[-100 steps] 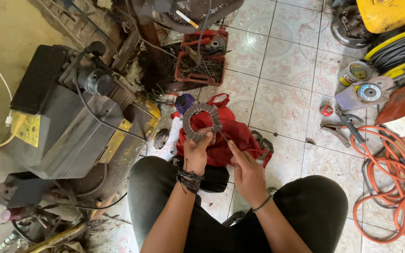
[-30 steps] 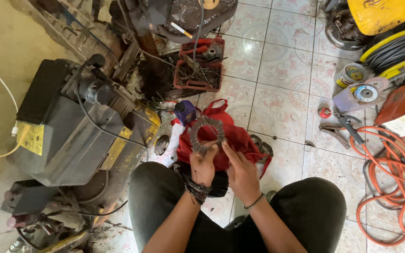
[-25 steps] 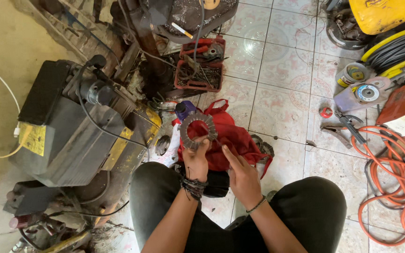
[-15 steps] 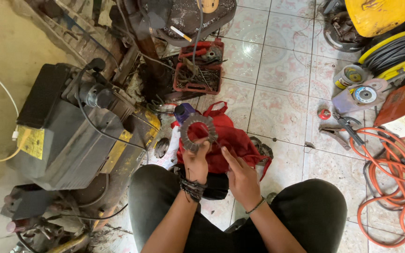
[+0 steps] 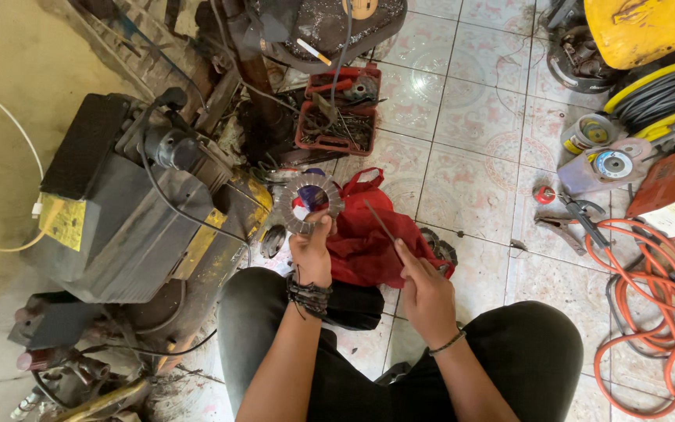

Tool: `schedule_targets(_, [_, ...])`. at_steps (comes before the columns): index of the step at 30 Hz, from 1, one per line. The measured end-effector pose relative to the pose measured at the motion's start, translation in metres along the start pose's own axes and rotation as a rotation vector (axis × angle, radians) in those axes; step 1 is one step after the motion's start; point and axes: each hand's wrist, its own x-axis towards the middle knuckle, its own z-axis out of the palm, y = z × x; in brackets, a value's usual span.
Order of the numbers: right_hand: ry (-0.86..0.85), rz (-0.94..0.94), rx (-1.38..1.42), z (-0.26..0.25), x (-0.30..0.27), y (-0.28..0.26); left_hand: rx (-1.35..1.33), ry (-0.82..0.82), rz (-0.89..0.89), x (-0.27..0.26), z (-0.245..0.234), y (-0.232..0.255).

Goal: The person sits on the floor and holds a circular metal gear-like object in their left hand. Using a metal file in their right hand, they repeatedly file the outer edges of the object, rotating it to work on different sections.

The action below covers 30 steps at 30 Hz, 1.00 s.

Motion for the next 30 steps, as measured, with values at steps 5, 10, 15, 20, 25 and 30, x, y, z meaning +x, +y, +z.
schedule_targets(5, [0.250,-0.169,0.094,0.006,0.003,-0.012,-0.028,-0.128,-0.098,-0.026,0.017,0.049])
schedule_targets(10, [0.268,-0.262,-0.049,0.009,0.007,-0.018,0.024,-0.246,-0.156,-0.035,0.055,0.110])
schedule_targets(15, [0.146,-0.153,0.064,0.007,0.011,-0.016,0.067,-0.208,-0.225,-0.039,0.048,0.097])
schedule_targets(20, [0.070,-0.094,0.065,0.012,0.004,-0.015,0.065,-0.184,-0.280,-0.041,0.036,0.067])
schedule_targets(25, [-0.002,-0.062,0.058,0.013,0.002,-0.017,0.055,-0.150,-0.297,-0.040,0.050,0.084])
schedule_targets(30, [-0.015,-0.095,0.047,0.013,0.000,-0.017,0.052,-0.109,-0.291,-0.037,0.043,0.074])
